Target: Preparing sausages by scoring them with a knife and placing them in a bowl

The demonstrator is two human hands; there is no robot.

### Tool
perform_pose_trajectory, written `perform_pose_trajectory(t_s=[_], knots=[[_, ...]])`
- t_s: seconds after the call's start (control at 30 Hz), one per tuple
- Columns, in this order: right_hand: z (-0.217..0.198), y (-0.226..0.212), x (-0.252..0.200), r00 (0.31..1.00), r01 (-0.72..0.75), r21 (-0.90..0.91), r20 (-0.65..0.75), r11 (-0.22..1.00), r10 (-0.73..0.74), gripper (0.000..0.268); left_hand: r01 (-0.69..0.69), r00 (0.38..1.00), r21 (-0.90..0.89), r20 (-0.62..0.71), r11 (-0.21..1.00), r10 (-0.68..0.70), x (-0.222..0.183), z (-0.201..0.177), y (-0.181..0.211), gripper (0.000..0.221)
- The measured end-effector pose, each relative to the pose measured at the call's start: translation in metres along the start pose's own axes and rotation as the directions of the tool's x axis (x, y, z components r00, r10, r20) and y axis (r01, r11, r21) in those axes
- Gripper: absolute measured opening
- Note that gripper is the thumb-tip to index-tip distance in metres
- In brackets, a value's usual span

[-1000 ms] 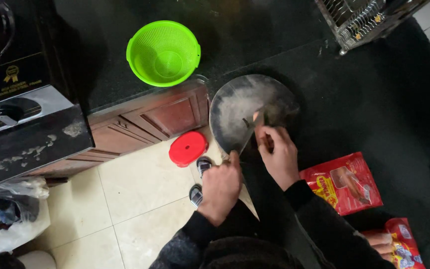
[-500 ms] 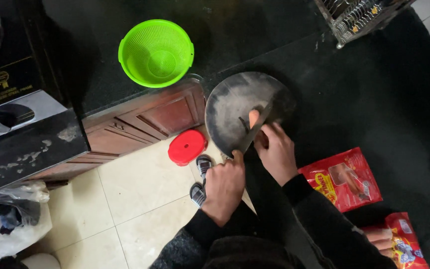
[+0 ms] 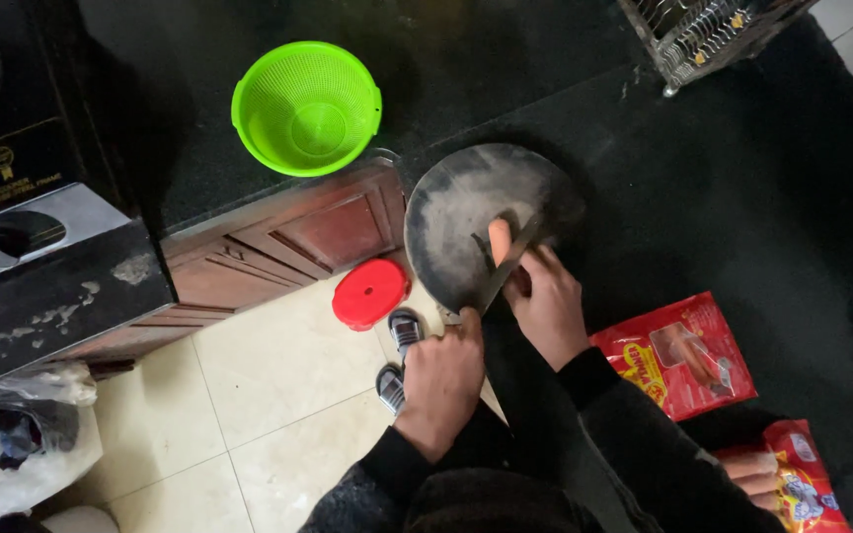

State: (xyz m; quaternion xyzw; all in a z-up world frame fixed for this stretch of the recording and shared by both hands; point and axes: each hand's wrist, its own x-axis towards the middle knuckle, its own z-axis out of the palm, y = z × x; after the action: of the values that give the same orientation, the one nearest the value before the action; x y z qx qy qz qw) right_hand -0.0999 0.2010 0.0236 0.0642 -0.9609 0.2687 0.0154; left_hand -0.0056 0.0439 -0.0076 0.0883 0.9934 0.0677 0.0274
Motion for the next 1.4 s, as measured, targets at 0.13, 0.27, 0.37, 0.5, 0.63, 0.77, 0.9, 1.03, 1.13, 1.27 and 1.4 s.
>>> perform_pose_trajectory(t_s=[0.13, 0.27, 0.37, 0.5, 0.63, 0.77, 0.9, 1.03, 1.13, 1.27, 1.4], knots=[[0.017, 0.020, -0.006, 0.999, 0.015, 0.022, -0.040, 1.000, -0.014, 0.013, 0.005, 1.000, -0.039, -0.006, 0.999, -0.005, 0.003, 0.006, -0.001, 0.044], [0.033, 0.035, -0.017, 0.995, 0.024, 0.049, -0.100, 0.999, -0.019, 0.022, 0.010, 1.000, -0.003, -0.010, 1.000, -0.010, 0.012, 0.007, -0.001, 0.042], [0.028, 0.030, -0.021, 0.996, -0.009, 0.089, -0.093, 0.996, 0.017, 0.027, 0.007, 0.999, -0.026, 0.039, 1.000, -0.006, 0.007, 0.003, -0.001, 0.044], [0.011, 0.021, -0.019, 0.992, 0.096, 0.147, -0.093, 0.985, -0.083, 0.028, -0.009, 0.999, 0.072, -0.038, 0.997, 0.012, -0.009, 0.005, 0.004, 0.034], [0.025, 0.037, -0.021, 0.985, 0.136, 0.078, -0.115, 0.988, -0.127, 0.018, 0.000, 1.000, 0.026, -0.015, 1.000, 0.000, -0.013, 0.010, 0.004, 0.014], [0.025, 0.032, -0.026, 0.985, 0.111, 0.090, -0.140, 0.990, -0.098, 0.018, 0.002, 0.997, 0.048, -0.081, 0.999, 0.002, -0.003, 0.007, 0.005, 0.018], [0.027, 0.040, -0.029, 0.982, 0.135, 0.157, -0.151, 0.978, -0.111, 0.028, -0.007, 0.995, 0.083, -0.102, 0.997, 0.015, -0.003, 0.001, 0.004, 0.007], [0.019, 0.032, -0.031, 0.989, 0.097, 0.206, -0.130, 0.974, -0.071, 0.014, -0.048, 0.999, 0.060, -0.001, 0.997, 0.048, -0.019, -0.002, 0.004, 0.022], [0.020, 0.031, -0.029, 0.992, 0.074, 0.247, -0.121, 0.966, -0.045, 0.018, -0.035, 0.996, 0.025, 0.080, 0.999, 0.033, -0.022, 0.002, 0.005, 0.018], [0.018, 0.035, -0.032, 0.990, 0.111, 0.183, -0.109, 0.977, -0.092, 0.022, -0.041, 0.999, 0.042, -0.019, 0.998, 0.042, -0.021, 0.002, 0.007, 0.015], [0.023, 0.034, -0.029, 0.984, 0.102, 0.169, -0.163, 0.980, -0.075, 0.018, -0.039, 0.997, 0.016, -0.063, 0.999, 0.040, -0.013, 0.018, 0.004, 0.008]])
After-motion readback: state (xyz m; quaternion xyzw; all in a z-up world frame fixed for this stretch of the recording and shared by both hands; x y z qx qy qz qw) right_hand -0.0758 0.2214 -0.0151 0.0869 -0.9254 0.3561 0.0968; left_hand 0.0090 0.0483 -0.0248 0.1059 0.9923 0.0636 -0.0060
